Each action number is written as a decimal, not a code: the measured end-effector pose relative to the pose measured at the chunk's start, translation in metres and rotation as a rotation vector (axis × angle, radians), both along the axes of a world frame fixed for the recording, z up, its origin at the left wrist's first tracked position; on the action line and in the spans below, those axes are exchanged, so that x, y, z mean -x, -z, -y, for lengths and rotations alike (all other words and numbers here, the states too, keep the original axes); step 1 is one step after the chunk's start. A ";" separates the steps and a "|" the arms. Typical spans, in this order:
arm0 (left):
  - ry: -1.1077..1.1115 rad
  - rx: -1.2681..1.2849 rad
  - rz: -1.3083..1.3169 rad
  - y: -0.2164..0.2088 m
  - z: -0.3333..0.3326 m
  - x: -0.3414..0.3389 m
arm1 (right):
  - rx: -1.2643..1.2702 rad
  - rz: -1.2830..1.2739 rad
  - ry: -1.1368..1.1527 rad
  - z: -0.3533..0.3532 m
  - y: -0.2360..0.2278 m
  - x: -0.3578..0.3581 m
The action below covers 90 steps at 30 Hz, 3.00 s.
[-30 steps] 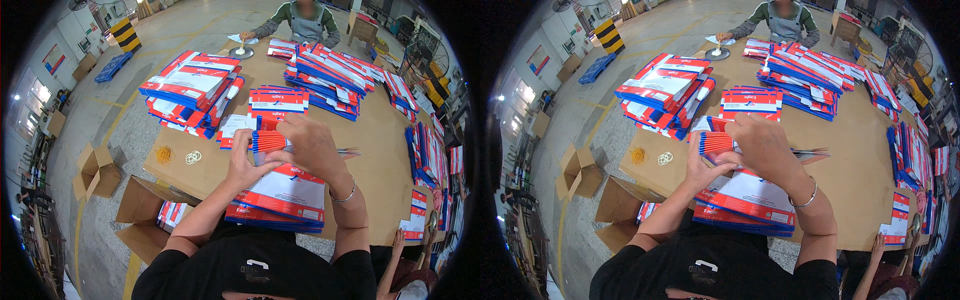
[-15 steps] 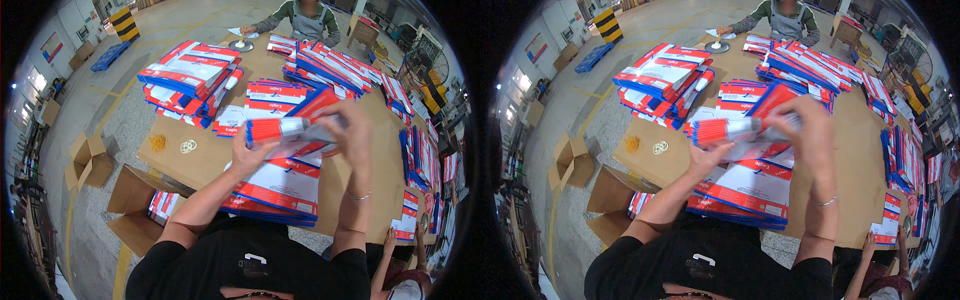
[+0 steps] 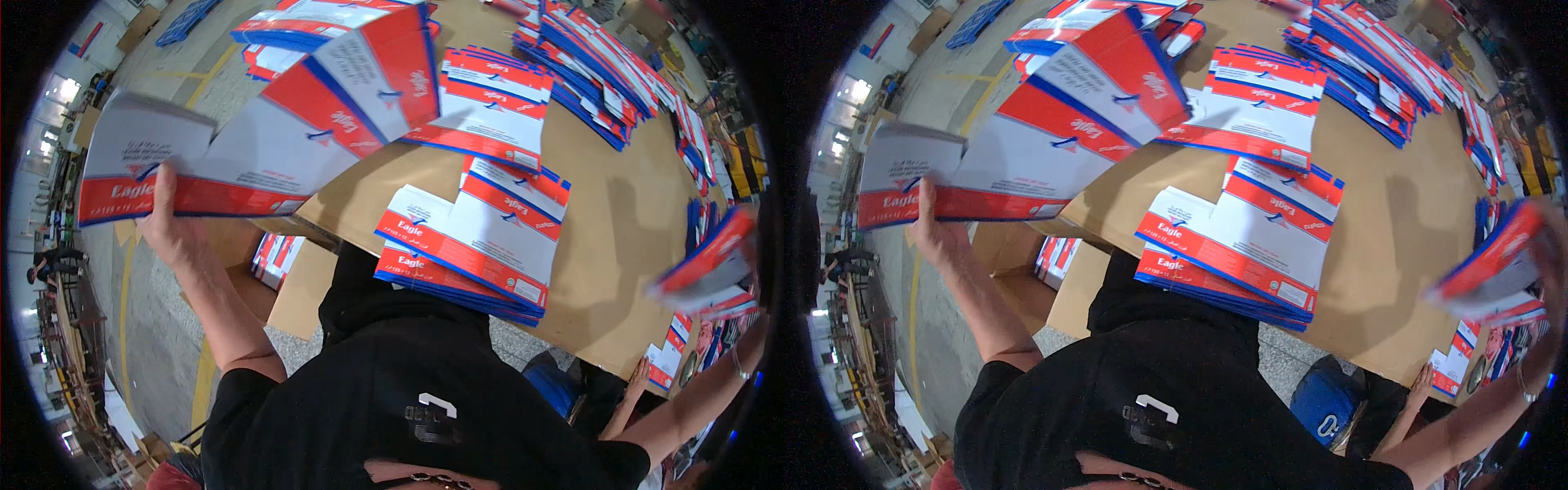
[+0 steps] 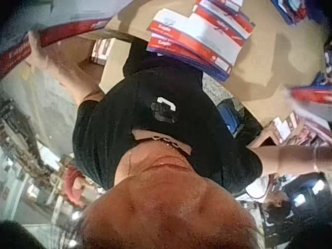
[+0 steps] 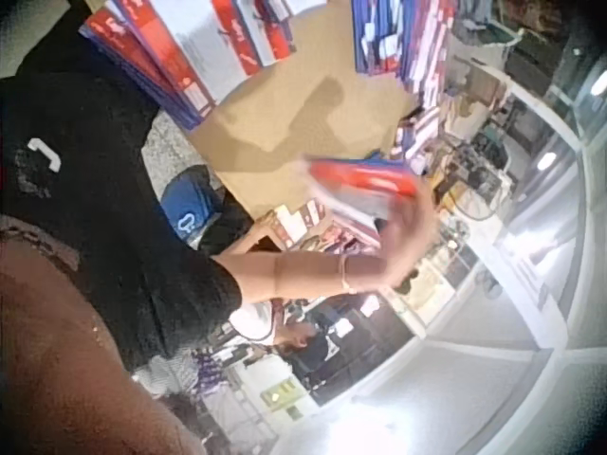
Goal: The recorder is sorting through stacks of flat, printed paper products and placing them into a cardboard shipping box.
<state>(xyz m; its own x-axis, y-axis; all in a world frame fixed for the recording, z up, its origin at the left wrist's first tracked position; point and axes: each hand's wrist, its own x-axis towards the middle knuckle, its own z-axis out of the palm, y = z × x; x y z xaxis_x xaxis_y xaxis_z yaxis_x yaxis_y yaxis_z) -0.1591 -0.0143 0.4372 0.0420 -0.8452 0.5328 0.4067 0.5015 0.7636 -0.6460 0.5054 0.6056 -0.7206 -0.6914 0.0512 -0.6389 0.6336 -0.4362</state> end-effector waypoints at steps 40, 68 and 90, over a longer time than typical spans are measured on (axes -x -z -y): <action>-0.131 -0.032 0.309 0.006 -0.079 -0.218 | 0.075 0.307 -0.532 0.563 0.395 -0.227; 0.627 0.161 0.382 0.043 -0.067 0.136 | 0.614 0.050 -0.891 0.342 0.098 -0.148; 0.866 -0.042 0.464 0.036 -0.123 0.186 | 0.456 0.491 -0.853 0.311 0.140 -0.125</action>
